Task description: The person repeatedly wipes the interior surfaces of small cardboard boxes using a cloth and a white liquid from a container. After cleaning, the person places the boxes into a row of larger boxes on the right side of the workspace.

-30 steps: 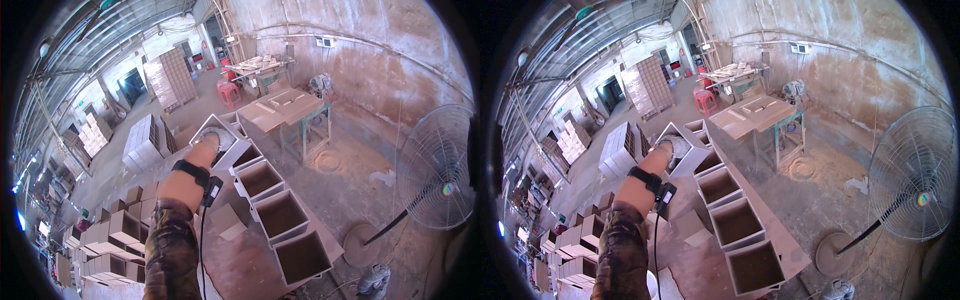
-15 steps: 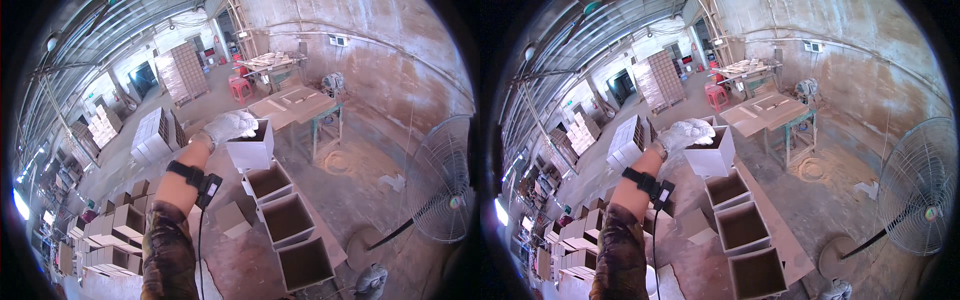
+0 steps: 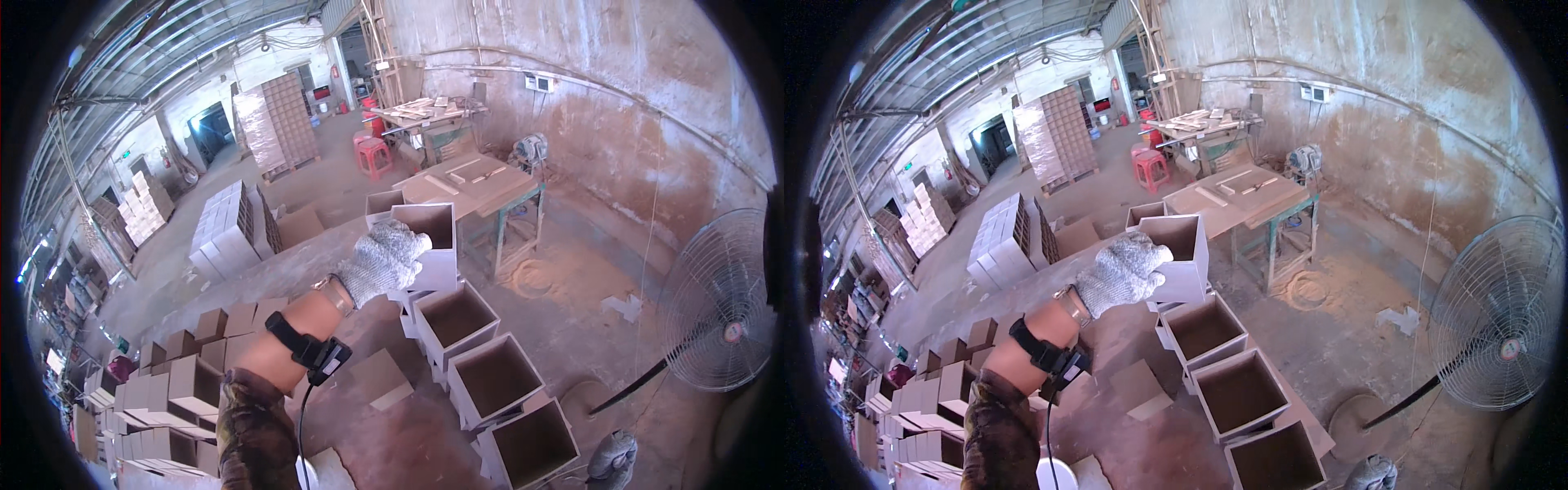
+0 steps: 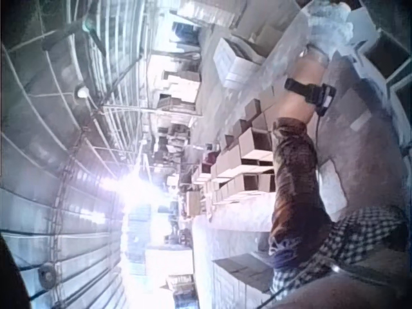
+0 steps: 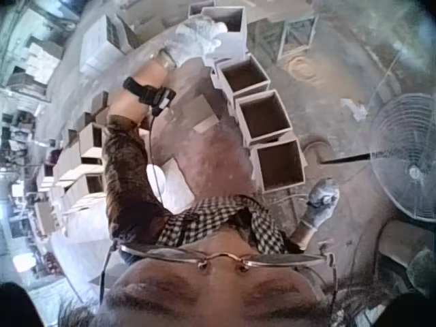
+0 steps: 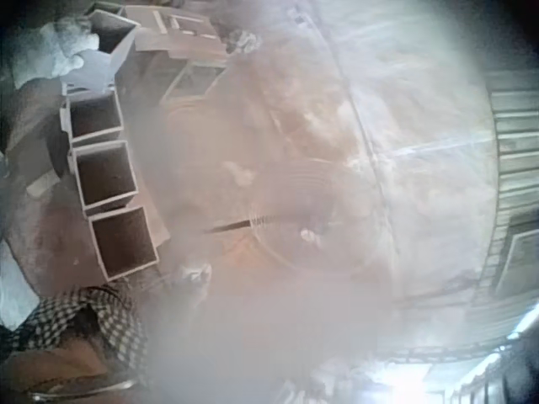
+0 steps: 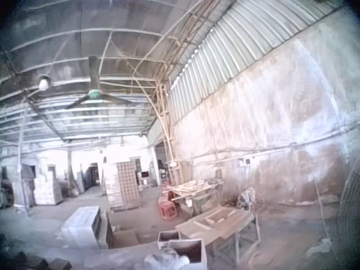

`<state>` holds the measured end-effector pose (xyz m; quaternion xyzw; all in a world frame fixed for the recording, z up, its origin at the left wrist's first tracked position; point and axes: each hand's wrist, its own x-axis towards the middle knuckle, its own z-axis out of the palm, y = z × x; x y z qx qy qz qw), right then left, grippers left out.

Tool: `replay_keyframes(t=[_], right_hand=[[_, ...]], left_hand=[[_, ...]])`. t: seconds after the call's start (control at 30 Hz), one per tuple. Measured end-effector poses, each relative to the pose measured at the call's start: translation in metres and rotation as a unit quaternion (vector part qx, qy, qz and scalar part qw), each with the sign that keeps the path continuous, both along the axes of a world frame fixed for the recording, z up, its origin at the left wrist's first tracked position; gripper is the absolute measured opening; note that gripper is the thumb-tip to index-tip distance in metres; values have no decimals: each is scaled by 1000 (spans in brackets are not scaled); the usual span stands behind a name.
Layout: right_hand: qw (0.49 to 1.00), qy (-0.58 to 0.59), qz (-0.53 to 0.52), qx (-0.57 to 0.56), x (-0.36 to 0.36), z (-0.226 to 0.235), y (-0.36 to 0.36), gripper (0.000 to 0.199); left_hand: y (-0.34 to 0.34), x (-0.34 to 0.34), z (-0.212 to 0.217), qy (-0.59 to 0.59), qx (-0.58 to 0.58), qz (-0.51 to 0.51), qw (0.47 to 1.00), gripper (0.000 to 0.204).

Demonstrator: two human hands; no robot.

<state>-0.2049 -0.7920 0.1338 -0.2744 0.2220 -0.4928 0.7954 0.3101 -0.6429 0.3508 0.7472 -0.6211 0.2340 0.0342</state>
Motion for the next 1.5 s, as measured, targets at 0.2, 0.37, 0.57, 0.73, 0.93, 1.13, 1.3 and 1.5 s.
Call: replay_keyframes(t=[0.2,0.37,0.57,0.73,0.93,1.13,1.3,1.5], right_hand=[[992,-38,53,-105,8,23,3,18],[995,-6,43,-91,24,35,4,18],[998,13,41,-47,45,38,6,17],[998,24,41,-30,57,37,4,16],[999,40,31,-13,68,35,2,15],[998,59,16,3,77,31,2,14],[998,69,7,13,88,27,3,14],[996,79,-2,28,96,23,4,13]], left_hand=[[-1,13,16,-53,15,-16,998,21],[-3,22,11,-65,-7,-27,998,20],[-5,79,36,-75,-74,72,992,26],[-13,141,56,20,-53,201,978,39],[-35,179,27,41,-53,225,972,40],[-54,192,20,49,-101,249,962,29],[-70,218,8,43,-99,274,956,27],[-77,241,-19,-4,-158,213,964,18]])
